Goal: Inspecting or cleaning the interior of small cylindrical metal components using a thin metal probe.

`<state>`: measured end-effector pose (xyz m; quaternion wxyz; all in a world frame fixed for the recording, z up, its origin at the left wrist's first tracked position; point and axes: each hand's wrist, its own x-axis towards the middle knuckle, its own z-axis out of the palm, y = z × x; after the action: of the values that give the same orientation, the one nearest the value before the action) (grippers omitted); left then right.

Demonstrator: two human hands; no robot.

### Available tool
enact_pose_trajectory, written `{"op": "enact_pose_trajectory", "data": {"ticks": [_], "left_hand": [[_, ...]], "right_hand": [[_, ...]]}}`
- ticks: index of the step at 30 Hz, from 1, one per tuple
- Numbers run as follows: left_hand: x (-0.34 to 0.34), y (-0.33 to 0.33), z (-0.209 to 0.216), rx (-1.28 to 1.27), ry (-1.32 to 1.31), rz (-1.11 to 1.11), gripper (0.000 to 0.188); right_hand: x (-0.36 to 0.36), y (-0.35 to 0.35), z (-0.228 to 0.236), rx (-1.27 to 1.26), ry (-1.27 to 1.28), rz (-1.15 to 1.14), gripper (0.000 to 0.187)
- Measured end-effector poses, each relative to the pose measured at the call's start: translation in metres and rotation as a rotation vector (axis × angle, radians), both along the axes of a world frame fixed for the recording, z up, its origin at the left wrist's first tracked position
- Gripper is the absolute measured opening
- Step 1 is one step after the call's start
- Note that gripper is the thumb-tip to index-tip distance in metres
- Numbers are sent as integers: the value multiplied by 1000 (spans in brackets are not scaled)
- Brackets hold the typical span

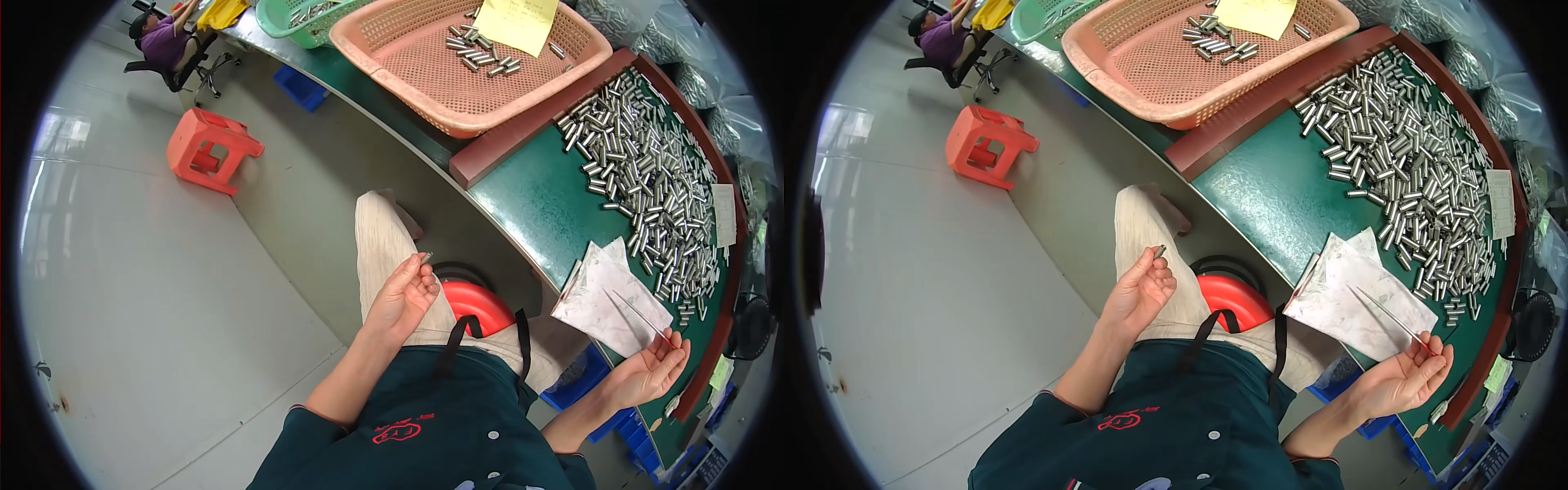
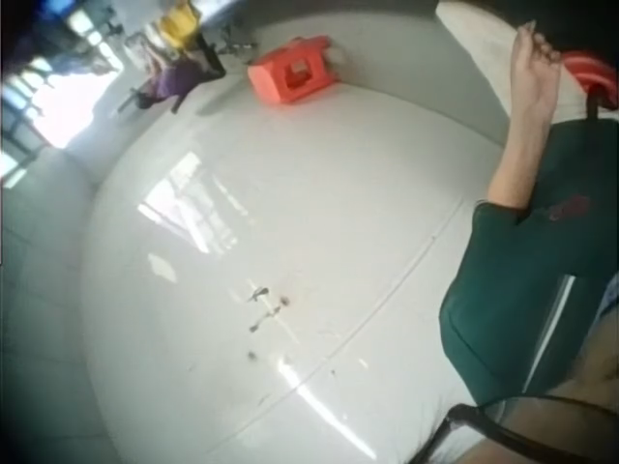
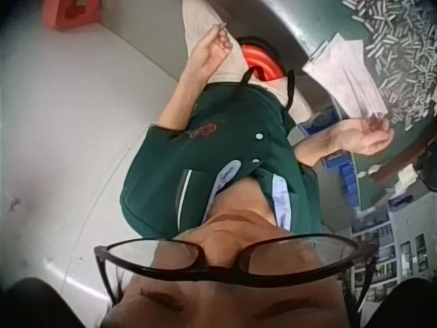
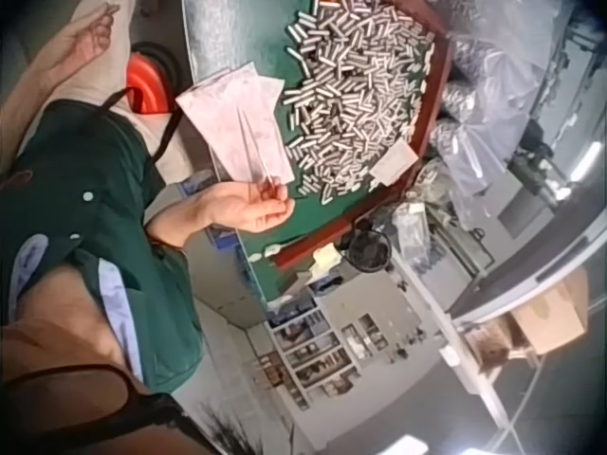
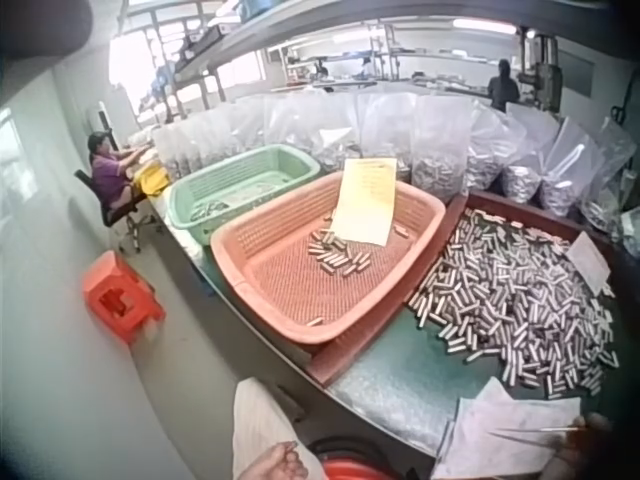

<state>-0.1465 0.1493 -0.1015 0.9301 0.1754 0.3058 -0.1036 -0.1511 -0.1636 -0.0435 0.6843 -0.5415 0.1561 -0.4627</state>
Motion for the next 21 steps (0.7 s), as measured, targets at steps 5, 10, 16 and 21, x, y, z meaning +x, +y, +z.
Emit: {"op": "enact_pose_trajectory", "data": {"ticks": [5,10,16,21], "left_hand": [[1,-1,5,15,55,12,12],[1,-1,10,17,111,19,8],[2,-3,16,34,129,8,8],[2,-4,18,39,128,2,9]], "right_hand": [[0,-1,-1,1,4,-7,23],[-1,-2,-1,5,-4,12,23],[-1,-3,-2,14,-11,14,23],[-2,-3,-2,22,-22,28,22]]}}
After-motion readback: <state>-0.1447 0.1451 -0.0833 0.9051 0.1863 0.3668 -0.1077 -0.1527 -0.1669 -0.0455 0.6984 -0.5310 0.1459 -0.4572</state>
